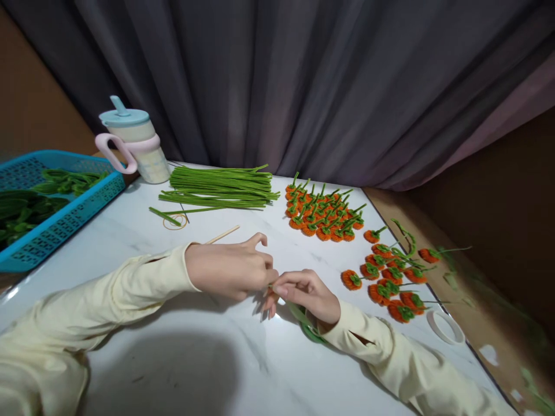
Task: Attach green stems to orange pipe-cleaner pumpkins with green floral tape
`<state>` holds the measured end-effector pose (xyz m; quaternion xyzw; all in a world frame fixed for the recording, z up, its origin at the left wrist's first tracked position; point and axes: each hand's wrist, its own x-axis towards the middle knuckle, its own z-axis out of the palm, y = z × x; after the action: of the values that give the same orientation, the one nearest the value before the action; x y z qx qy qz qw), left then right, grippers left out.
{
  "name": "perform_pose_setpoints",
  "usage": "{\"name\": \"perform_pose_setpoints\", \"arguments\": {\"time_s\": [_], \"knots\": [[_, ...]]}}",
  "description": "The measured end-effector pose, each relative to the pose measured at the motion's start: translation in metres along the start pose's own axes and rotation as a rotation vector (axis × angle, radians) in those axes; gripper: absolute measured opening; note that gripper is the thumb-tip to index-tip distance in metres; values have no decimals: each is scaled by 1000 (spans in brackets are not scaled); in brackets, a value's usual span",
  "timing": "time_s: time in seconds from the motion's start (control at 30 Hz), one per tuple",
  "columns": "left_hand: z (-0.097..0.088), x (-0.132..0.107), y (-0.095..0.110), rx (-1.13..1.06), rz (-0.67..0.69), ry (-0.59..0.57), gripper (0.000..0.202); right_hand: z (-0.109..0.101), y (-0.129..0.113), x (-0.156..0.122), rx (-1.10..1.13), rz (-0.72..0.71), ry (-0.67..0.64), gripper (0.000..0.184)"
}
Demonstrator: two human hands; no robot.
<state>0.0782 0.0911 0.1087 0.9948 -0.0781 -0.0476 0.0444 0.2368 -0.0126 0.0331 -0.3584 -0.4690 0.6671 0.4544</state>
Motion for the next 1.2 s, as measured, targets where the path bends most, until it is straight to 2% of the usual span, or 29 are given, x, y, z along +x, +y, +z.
{"name": "perform_pose_setpoints", "arguments": {"time_s": [0.1,0.2,0.3,0.4,0.53,0.63,0.73,0.83,0.93,1.07,1.2], "knots": [[1,-2,0,44,-7,59,25,-3,-11,0,-173,-34,131,31],[0,-3,0,79,-14,107,20,-11,-28,-10,-410,-88,257,27],[-3,-4,4,97,0,117,18,-22,-45,-31,-766,-120,218,19],[-4,-7,9,123,37,138,15,-29,-51,-55,-1055,-141,108,23],[3,-14,19,138,138,276,25,-33,-41,-76,-1178,-112,-78,31],[14,-22,25,160,162,394,33,-35,-32,-86,-1260,-88,-104,39],[26,-28,28,223,160,449,34,-37,-28,-95,-1364,-57,-45,51],[38,-31,26,322,143,503,33,-37,-28,-104,-1459,7,-8,53],[48,-34,22,389,145,559,32,-35,-24,-110,-1576,21,57,43],[62,-41,14,386,143,637,32,-32,-14,-111,-1724,-89,252,24],[74,-46,8,331,84,715,29,-28,-8,-109,-1675,-143,260,14]]}}
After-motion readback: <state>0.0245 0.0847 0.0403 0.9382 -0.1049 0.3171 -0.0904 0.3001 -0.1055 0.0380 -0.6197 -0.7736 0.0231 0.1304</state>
